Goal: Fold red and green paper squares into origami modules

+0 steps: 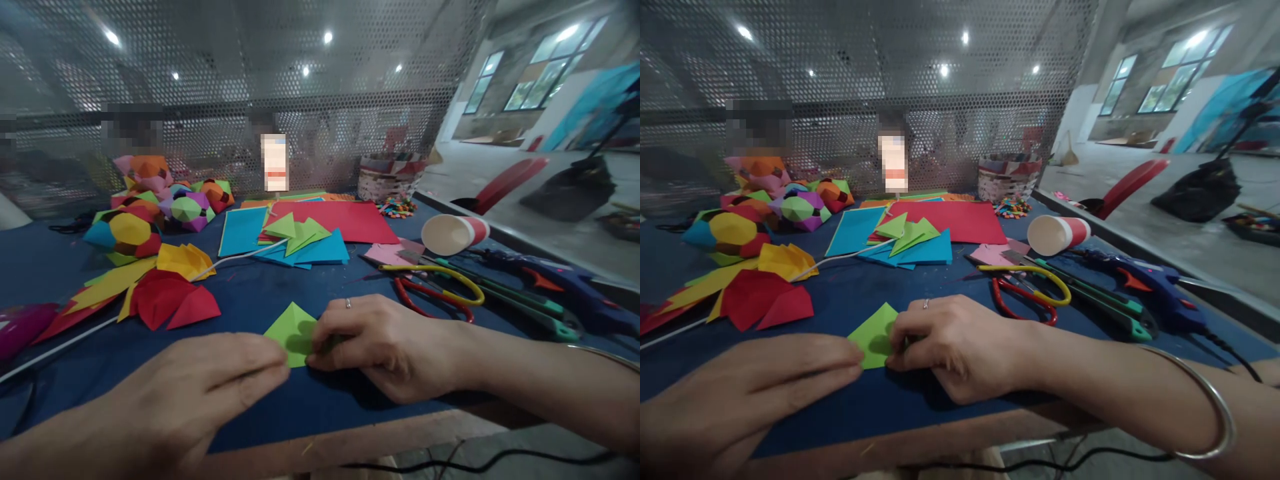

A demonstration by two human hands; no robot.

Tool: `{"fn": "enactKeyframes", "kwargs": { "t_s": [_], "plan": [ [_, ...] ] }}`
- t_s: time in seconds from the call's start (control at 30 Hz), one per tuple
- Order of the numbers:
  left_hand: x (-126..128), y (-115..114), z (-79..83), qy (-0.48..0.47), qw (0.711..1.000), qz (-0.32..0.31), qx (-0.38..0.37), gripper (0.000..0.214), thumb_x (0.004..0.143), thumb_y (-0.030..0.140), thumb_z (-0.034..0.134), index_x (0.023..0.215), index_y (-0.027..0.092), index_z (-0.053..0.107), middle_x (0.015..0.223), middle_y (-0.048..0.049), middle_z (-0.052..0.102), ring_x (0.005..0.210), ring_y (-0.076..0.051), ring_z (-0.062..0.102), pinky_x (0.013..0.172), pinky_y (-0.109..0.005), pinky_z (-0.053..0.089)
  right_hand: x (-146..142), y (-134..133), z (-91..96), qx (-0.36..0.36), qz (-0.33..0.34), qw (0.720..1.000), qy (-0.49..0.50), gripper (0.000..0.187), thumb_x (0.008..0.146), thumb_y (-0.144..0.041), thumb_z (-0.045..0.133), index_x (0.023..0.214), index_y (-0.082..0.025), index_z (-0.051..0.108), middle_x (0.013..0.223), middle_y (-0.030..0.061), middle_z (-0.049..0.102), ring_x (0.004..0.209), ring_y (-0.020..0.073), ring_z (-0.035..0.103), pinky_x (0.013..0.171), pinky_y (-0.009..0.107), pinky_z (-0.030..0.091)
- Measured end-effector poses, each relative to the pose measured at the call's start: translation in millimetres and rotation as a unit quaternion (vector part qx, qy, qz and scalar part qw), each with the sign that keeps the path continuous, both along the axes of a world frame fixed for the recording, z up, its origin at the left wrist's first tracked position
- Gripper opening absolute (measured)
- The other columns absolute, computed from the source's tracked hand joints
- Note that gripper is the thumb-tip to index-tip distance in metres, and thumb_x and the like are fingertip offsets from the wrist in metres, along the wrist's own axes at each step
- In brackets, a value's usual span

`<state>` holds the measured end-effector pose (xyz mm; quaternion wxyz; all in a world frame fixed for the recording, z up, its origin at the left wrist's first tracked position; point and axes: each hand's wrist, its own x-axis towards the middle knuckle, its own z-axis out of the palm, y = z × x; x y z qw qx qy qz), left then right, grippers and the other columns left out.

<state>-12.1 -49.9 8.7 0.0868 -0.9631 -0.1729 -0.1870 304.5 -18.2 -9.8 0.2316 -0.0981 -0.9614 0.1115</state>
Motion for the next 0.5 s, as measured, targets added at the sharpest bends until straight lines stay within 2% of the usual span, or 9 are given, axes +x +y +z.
{"fn": "enactKeyframes", "kwargs": {
  "t_s": [0.1,0.17,0.2,0.23,0.3,0.37,0.43,0.5],
  "plan": [
    [21.3,6.1,-0.1,-0.011,0.997,-0.071,0.005,0.038,0.099,0.006,0.044,0.120,0.021,0.072,0.111,-0.0010,0.087,0.094,-0.013,0.083,0.087,-0.018,0.063,-0.1,-0.6,-0.3,0.024,-0.003,1.000,-0.015,0.049,0.089,0.004,0.054,0.128,-0.010,0.079,0.116,0.0107,0.078,0.095,0.0204,0.067,0.083,0.032,0.056],
    [27.6,6.8,-7.0,-0.023,0.997,-0.069,-0.007,0.028,0.109,0.016,0.043,0.113,0.021,0.071,0.103,-0.0021,0.087,0.083,-0.015,0.083,0.069,-0.023,0.061,-0.4,-0.9,0.0,0.040,-0.004,0.999,-0.031,0.050,0.091,0.001,0.055,0.134,-0.012,0.078,0.116,0.0099,0.077,0.092,0.0210,0.064,0.079,0.033,0.055],
    [28.8,6.4,-12.2,-0.033,0.998,-0.057,-0.003,0.027,0.114,0.024,0.043,0.111,0.021,0.070,0.100,-0.0028,0.086,0.080,-0.016,0.082,0.066,-0.026,0.059,-0.6,-1.0,0.4,0.044,-0.005,0.998,-0.040,0.050,0.092,-0.001,0.055,0.135,-0.013,0.078,0.117,0.0096,0.077,0.091,0.0214,0.064,0.078,0.034,0.054],
    [29.2,5.9,-17.7,-0.044,0.998,-0.044,0.007,0.029,0.117,0.032,0.044,0.111,0.021,0.070,0.099,-0.0032,0.086,0.079,-0.017,0.081,0.067,-0.028,0.058,-0.9,-1.0,0.9,0.047,-0.007,0.998,-0.047,0.050,0.093,-0.002,0.054,0.136,-0.014,0.078,0.117,0.0095,0.077,0.091,0.0217,0.063,0.077,0.034,0.054],
    [28.9,6.2,-27.7,-0.076,0.996,-0.023,0.035,0.022,0.115,0.036,0.054,0.115,0.020,0.069,0.101,-0.0021,0.086,0.084,-0.018,0.082,0.073,-0.030,0.059,-1.4,-0.8,2.0,0.045,-0.007,0.998,-0.054,0.050,0.094,-0.002,0.054,0.136,-0.014,0.078,0.116,0.0094,0.077,0.090,0.0218,0.063,0.077,0.035,0.054],
    [28.6,9.0,-33.2,-0.086,0.994,-0.055,0.044,0.020,0.110,0.035,0.062,0.117,0.018,0.068,0.099,-0.0015,0.085,0.082,-0.017,0.081,0.070,-0.029,0.058,-1.8,-0.4,3.1,0.039,-0.003,0.998,-0.045,0.046,0.094,-0.001,0.054,0.129,-0.012,0.080,0.114,0.0093,0.078,0.091,0.0210,0.063,0.079,0.033,0.054],
    [29.1,12.7,-34.3,-0.095,0.991,-0.079,0.043,0.023,0.111,0.038,0.060,0.116,0.017,0.068,0.095,-0.0018,0.085,0.079,-0.016,0.081,0.065,-0.027,0.058,-1.7,0.2,3.9,0.030,0.005,0.999,-0.025,0.041,0.093,0.002,0.054,0.118,-0.010,0.083,0.109,0.0085,0.079,0.091,0.0195,0.064,0.082,0.031,0.055],
    [29.9,14.5,-34.1,-0.100,0.992,-0.072,0.040,0.029,0.117,0.042,0.052,0.116,0.018,0.067,0.094,-0.0023,0.086,0.078,-0.014,0.082,0.067,-0.026,0.059,-0.9,0.9,4.4,0.018,0.011,1.000,-0.006,0.039,0.090,0.004,0.053,0.109,-0.010,0.084,0.105,0.0079,0.079,0.089,0.0180,0.065,0.084,0.029,0.055]
  ]
}}
